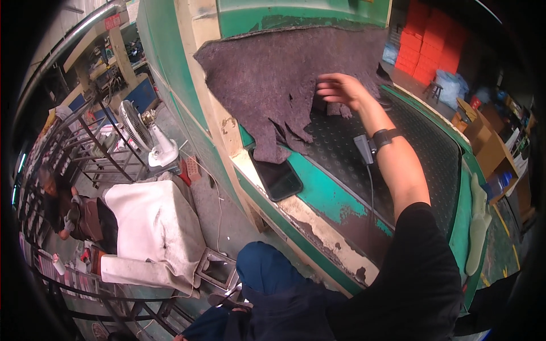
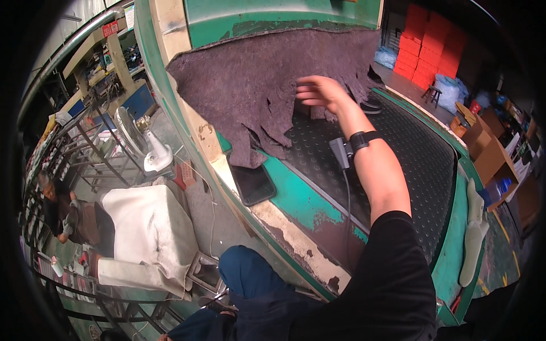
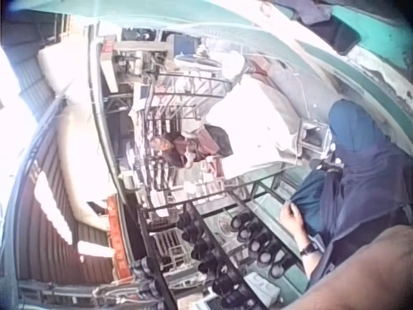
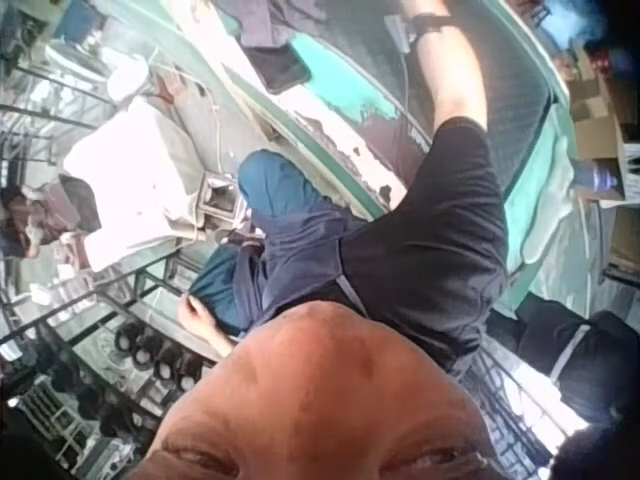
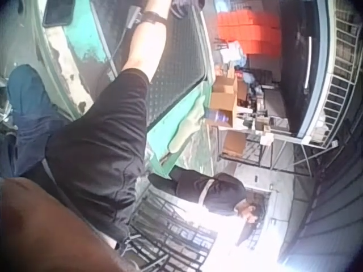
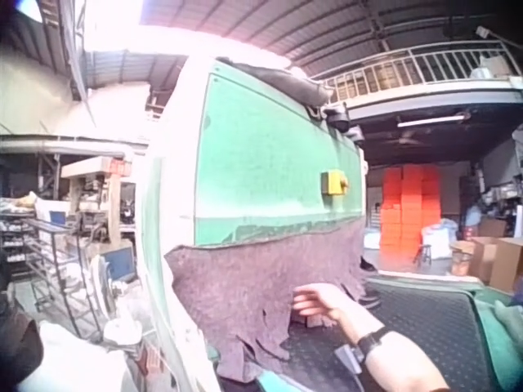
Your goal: Inspecting and organizing finished shoes on a production rack.
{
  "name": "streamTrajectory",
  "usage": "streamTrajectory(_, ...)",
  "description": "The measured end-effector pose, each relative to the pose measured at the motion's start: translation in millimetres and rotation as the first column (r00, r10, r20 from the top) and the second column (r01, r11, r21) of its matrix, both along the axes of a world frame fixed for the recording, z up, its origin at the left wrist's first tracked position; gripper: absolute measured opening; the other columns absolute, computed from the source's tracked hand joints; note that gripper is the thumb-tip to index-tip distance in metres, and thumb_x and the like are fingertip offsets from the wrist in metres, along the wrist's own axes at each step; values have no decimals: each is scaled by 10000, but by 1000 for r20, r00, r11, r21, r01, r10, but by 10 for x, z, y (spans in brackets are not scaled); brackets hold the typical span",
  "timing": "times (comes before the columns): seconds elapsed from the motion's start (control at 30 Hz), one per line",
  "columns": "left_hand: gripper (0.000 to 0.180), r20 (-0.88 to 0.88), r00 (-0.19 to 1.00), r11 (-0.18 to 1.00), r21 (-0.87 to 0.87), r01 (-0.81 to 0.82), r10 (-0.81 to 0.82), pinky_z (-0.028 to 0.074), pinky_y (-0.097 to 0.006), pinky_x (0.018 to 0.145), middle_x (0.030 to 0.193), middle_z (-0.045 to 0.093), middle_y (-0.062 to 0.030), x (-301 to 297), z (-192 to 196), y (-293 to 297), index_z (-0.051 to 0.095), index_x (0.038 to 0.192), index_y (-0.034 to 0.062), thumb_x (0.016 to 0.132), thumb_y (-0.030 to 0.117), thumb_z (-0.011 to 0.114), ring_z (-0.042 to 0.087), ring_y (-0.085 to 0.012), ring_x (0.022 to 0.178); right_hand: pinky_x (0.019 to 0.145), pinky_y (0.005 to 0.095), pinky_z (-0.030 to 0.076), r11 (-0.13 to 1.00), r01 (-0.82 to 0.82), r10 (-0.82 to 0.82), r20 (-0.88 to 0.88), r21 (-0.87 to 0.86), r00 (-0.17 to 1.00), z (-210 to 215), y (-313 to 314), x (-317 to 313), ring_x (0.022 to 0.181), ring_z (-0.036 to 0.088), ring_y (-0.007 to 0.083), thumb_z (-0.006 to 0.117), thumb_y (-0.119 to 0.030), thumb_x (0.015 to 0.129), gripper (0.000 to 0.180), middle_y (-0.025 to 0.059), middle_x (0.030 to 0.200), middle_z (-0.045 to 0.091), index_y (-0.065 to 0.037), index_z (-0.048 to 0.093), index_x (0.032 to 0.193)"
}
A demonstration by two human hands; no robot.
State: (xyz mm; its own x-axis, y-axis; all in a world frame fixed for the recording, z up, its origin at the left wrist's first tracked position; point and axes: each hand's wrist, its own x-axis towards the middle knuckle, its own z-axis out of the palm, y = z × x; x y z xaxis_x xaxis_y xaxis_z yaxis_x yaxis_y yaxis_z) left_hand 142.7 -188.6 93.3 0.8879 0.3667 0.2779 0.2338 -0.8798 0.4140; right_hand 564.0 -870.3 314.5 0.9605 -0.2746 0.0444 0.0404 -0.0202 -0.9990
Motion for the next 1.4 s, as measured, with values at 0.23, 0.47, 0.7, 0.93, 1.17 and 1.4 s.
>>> streamTrajectory(0.23,278,-68,998,1000,1,14,-14,511,-452,853,973,703,-220,249,98,-209,717,1042,-12,939,225,615,655,-399,908,1007,487,442,717,440,-429,155,-541,890,-425,-1575,578,1255,579,243,576,-284,906,533,133,1360,620,-96,553,1404)
streamTrajectory(0.47,282,-205,979,990,135,45,-17,509,-449,843,963,705,-213,432,149,-354,720,1043,5,945,242,602,656,-390,895,1104,406,389,-21,187,-514,171,-982,840,-656,-1334,965,1340,494,323,458,-485,950,596,174,1453,521,-78,573,1369)
streamTrajectory(0.7,318,-268,962,985,172,-5,52,510,-449,814,947,706,-213,403,126,-371,724,1001,-1,940,288,607,658,-393,869,907,457,537,-48,155,-407,161,-987,899,-82,-1152,648,1006,692,345,579,-640,838,643,162,1007,741,-65,737,1078)
streamTrajectory(0.93,347,-222,973,997,60,-53,65,508,-463,783,902,684,-254,311,105,-302,709,970,-29,975,302,605,645,-408,833,1180,447,292,316,-277,-310,-375,-908,874,-411,-1309,343,1440,367,374,539,-919,675,1185,219,1536,411,-79,431,1503)
streamTrajectory(1.17,329,-95,994,996,77,-53,60,524,-439,801,930,703,-230,137,16,-141,714,997,-21,956,296,639,662,-388,850,1151,417,330,473,-180,-220,-314,-863,924,-236,-1143,-417,1393,437,368,560,-807,802,1049,237,1489,468,-37,418,1500)
streamTrajectory(1.4,365,2,996,653,-755,62,-91,518,-416,937,1140,709,-143,461,8,-241,679,1156,-5,969,305,627,671,-302,1005,906,496,480,-160,450,-351,477,-878,806,-730,-487,-1263,1057,602,386,662,-711,769,879,199,1088,604,-136,498,1413)
